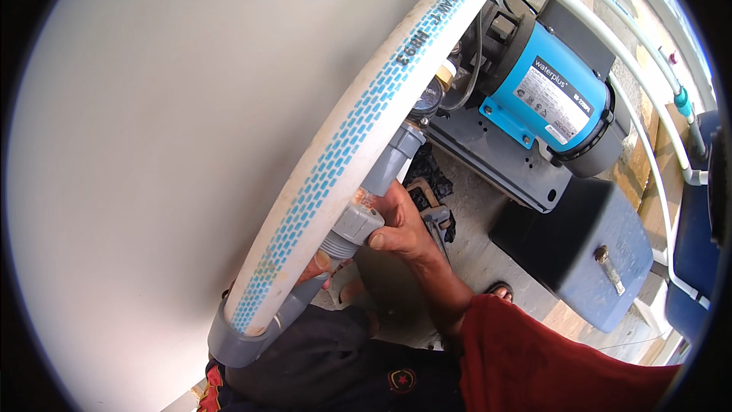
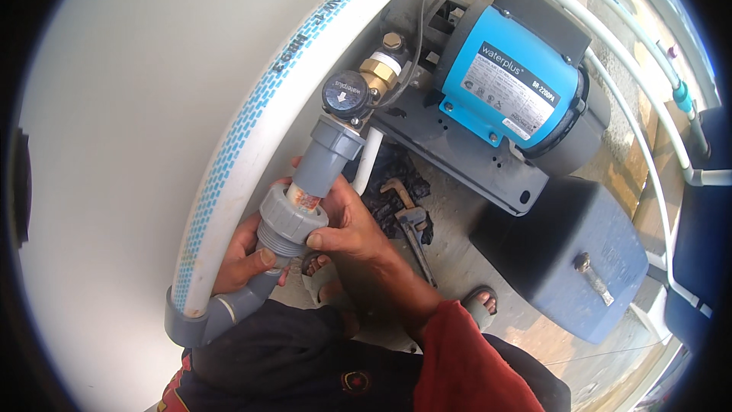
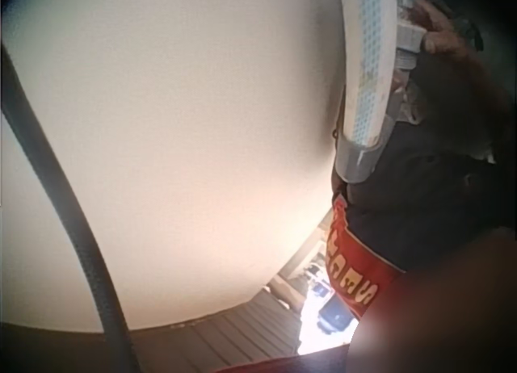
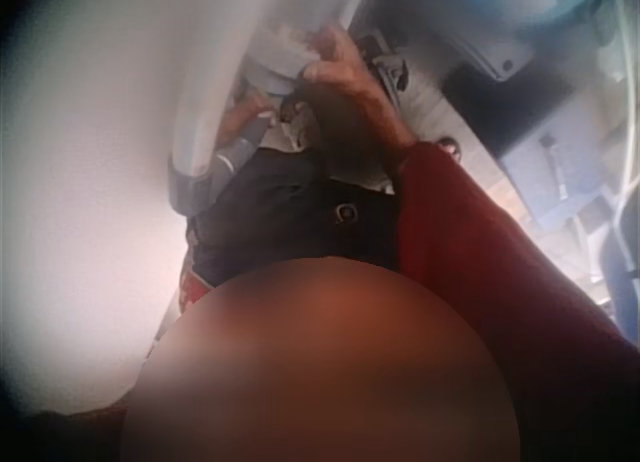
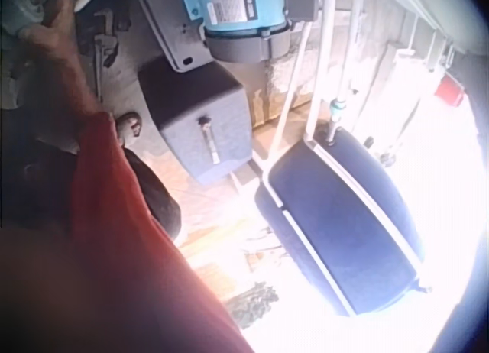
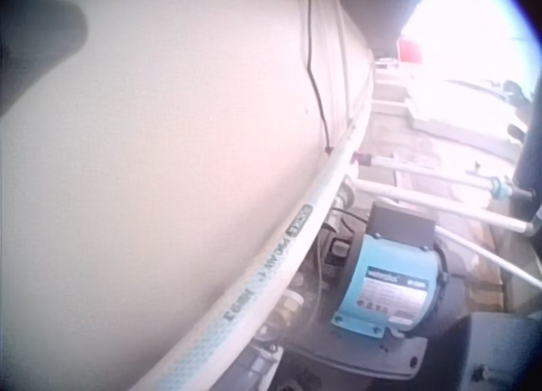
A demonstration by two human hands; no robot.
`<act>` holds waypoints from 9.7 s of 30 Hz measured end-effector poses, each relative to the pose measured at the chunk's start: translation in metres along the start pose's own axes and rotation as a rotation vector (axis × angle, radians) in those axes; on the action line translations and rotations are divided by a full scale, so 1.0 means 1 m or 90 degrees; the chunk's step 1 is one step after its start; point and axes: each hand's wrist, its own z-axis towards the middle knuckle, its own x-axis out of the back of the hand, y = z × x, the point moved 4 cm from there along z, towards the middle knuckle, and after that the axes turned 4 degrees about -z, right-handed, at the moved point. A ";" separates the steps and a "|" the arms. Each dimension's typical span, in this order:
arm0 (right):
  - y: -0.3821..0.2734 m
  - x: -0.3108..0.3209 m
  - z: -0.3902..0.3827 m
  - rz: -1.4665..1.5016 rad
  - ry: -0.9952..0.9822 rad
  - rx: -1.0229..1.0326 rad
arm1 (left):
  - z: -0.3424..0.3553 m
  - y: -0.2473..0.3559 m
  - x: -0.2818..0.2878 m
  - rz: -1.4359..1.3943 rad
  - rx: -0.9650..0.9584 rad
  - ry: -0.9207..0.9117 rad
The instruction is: The person disassembles a plumbing union fitting, removes a rubber gasket, and reassembles the connection by hand. They repeatedly tighten and loosen the fitting to check the seal.
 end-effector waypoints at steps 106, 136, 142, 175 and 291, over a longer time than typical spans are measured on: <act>0.001 0.000 0.002 -0.072 -0.024 -0.042 | -0.022 -0.026 -0.001 -0.204 0.030 0.004; 0.018 0.013 -0.003 -0.001 -0.077 -0.070 | -0.033 -0.022 -0.003 -0.169 0.007 0.036; 0.015 0.005 -0.004 -0.186 0.077 0.093 | -0.032 -0.022 -0.002 -0.164 0.002 0.034; -0.005 -0.018 -0.006 -0.225 0.150 0.064 | -0.024 -0.013 0.002 -0.088 -0.028 0.042; 0.010 0.002 -0.003 -0.062 0.014 -0.023 | -0.009 0.005 0.000 0.186 -0.125 0.093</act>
